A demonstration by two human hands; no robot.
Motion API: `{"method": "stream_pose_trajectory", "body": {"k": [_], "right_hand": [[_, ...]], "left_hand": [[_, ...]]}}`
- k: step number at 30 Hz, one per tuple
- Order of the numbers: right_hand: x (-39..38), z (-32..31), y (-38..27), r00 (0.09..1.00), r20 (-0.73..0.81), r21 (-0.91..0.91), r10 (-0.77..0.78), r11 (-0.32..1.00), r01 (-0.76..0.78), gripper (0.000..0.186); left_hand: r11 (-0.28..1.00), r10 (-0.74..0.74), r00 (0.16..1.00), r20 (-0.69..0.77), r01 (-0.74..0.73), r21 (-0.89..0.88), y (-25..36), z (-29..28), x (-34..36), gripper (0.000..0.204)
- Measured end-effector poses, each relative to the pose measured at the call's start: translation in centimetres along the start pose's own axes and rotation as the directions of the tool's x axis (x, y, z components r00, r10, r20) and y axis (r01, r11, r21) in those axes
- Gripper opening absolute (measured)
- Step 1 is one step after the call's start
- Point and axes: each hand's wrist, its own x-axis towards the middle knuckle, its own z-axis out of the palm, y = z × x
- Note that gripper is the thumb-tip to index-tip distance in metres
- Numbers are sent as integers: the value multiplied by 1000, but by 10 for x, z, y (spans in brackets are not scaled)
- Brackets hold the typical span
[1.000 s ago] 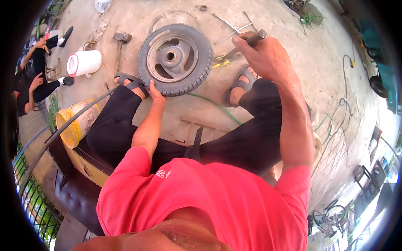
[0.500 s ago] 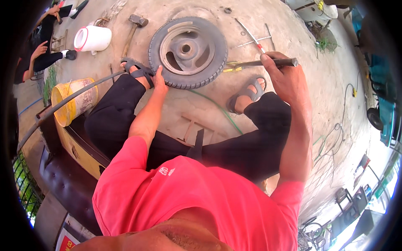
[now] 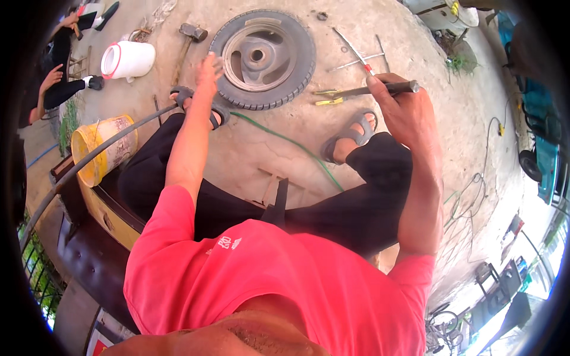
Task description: The person uses a pry bar and hammer to remove a tire from a wheel rim, then uses a pair of pliers and a pry bar to pull a tube into the tire and reseat the tire onto the rim.
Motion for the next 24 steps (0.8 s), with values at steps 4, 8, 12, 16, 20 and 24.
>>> {"method": "stream_pose_trajectory", "body": {"k": [4, 8, 12, 16, 20, 24], "right_hand": [[-30, 5, -30, 990, -35, 55, -133, 989, 135, 29], [-71, -4, -41, 954, -64, 242, -292, 923, 299, 20], [-102, -3, -53, 895, 27, 426, -444, 815, 392, 15], [-111, 29, -44, 711, 107, 245, -695, 711, 659, 23], [-131, 72, -41, 624, 309, 315, -718, 696, 645, 35], [-139, 89, -46, 602, 415, 393, -682, 731, 558, 35]], "left_hand": [[957, -237, 938, 254, 180, 228, -51, 38, -92, 43], [798, -600, 703, 383, 557, 229, -81, 95, -209, 68], [617, -543, 620, 567, 752, -232, -86, 83, -230, 77], [381, -620, 717, 320, 632, -675, -70, 61, -196, 36], [494, -562, 757, 334, 631, -598, -67, 19, -158, 25], [690, -633, 773, 50, 592, -416, -61, 34, -172, 9]]}}
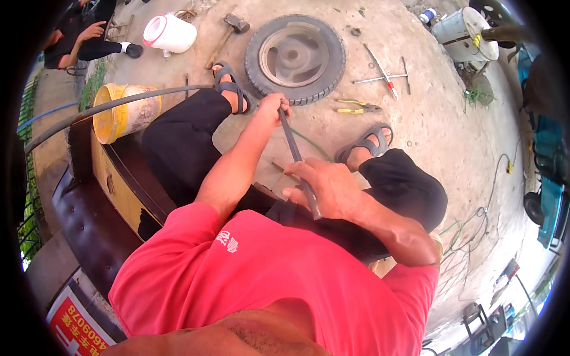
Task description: The person uses a pry bar and hammer to remove a tire from a wheel rim, then uses a pair of pliers and a pry bar to pull a tube into the tire and reseat the tire onto the rim.
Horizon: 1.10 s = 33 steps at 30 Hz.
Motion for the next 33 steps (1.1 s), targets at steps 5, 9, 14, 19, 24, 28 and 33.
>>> {"method": "stream_pose_trajectory", "body": {"k": [5, 9, 14, 19, 24, 28, 33], "right_hand": [[23, 0, 11, 976, -159, -234, -147, 966, 107, 28], [44, 2, 22, 981, -171, -220, -89, 974, 50, 27], [82, -9, 26, 954, -301, 15, -10, 1000, 16, 24], [84, 16, -6, 939, -340, -172, -54, 985, -6, 14], [44, 35, -14, 945, -299, -227, -132, 972, 64, 23], [0, 32, -30, 941, -311, -240, -131, 969, 56, 33], [-39, 27, -32, 933, -353, -316, -67, 947, -51, 35]], "left_hand": [[940, 148, 987, 65, -161, 301, -3, 6, 6, 9], [935, 127, 992, -7, -117, 334, 0, 5, 35, 11], [900, 72, 997, 13, -71, 431, 27, 15, 26, 5], [883, 111, 977, 184, -182, 433, 33, -6, 30, 11], [895, 155, 960, 233, -236, 378, 30, -22, 22, 22], [932, 22, 956, 291, -125, 339, -17, -12, -6, 19], [956, -43, 942, 332, -58, 287, -73, 39, -49, 32]]}}
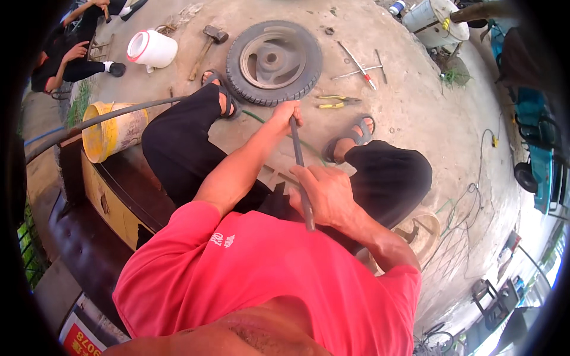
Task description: The person uses a pry bar and hammer to remove a tire from a wheel rim, then uses a pair of pliers and a pry bar to pull a tube into the tire and reseat the tire onto the rim.
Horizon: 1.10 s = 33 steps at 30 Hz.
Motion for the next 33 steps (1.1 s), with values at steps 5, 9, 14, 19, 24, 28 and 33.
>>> {"method": "stream_pose_trajectory", "body": {"k": [5, 9, 14, 19, 24, 28, 33], "right_hand": [[11, 0, 26, 999, -50, -13, 20, 1000, -20, 34], [33, -9, 37, 997, 14, -15, 80, 997, -80, 32], [66, -6, 61, 990, -39, 95, 137, 987, -133, 28], [101, -8, 20, 994, -45, -6, 98, 995, -99, 22], [63, 11, 2, 992, -63, -72, 107, 991, -111, 27], [39, 1, -14, 993, -64, -120, 96, 987, -103, 35], [50, -16, 8, 995, -42, -159, 93, 982, -98, 37]], "left_hand": [[999, 17, 1000, -19, -16, 46, 0, 5, 35, 28], [988, -59, 990, -130, 77, 137, 1, 13, 55, 17], [864, -28, 994, -104, 76, 498, 14, 6, 86, 13], [982, -66, 997, 28, 60, 182, 44, -6, 63, 12], [983, 22, 991, 130, -45, 180, 34, -10, 51, 20], [993, 15, 982, 186, -36, 109, 30, 8, 54, 21], [997, -41, 964, 264, 22, 75, 38, 52, 71, 25]]}}
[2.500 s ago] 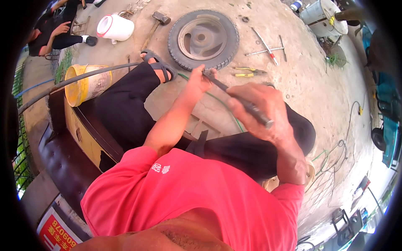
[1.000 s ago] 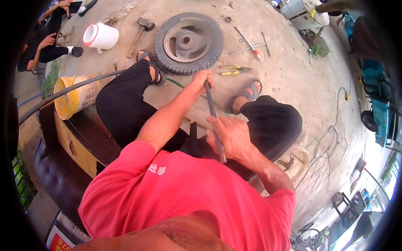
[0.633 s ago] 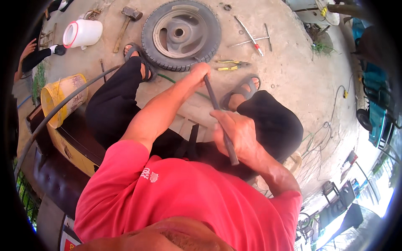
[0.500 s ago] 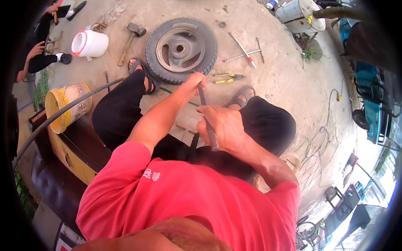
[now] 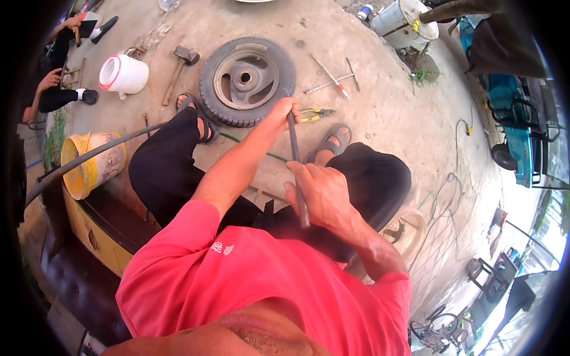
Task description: The person uses a pry bar and hammer to remove a tire from a wheel rim, then uses a pair of pliers and a pry bar to pull a tube into the tire and reseat the tire onto the rim.
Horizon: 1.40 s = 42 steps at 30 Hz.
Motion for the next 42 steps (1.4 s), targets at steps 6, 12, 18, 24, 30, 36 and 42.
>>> {"method": "stream_pose_trajectory", "body": {"k": [6, 12, 18, 24, 30, 36, 42], "right_hand": [[23, 2, 56, 999, -38, 61, 36, 998, -33, 33], [46, 5, 91, 992, -95, 152, 87, 986, -72, 29], [57, 11, 41, 994, -112, 41, 20, 999, -15, 21], [2, 27, 27, 991, -129, 15, 31, 999, -29, 32], [8, 22, 51, 994, -98, -22, 56, 998, -58, 39], [31, 26, 82, 993, -87, 39, 76, 997, -72, 40], [46, 35, 106, 980, -81, 95, 181, 980, -174, 41]], "left_hand": [[998, -55, 979, -195, 61, 22, -7, 12, 35, 23], [963, -56, 952, -301, 131, 234, 6, 17, 70, 19], [976, 30, 985, -171, 8, 216, 28, -8, 58, 22], [964, 49, 990, -131, -13, 264, 16, 11, 21, 25], [974, 72, 973, -220, -22, 224, 40, 49, 13, 25], [913, 195, 957, -213, -98, 396, 42, 47, 17, 22], [855, 119, 936, -332, 73, 513, 54, 63, 37, 15]]}}
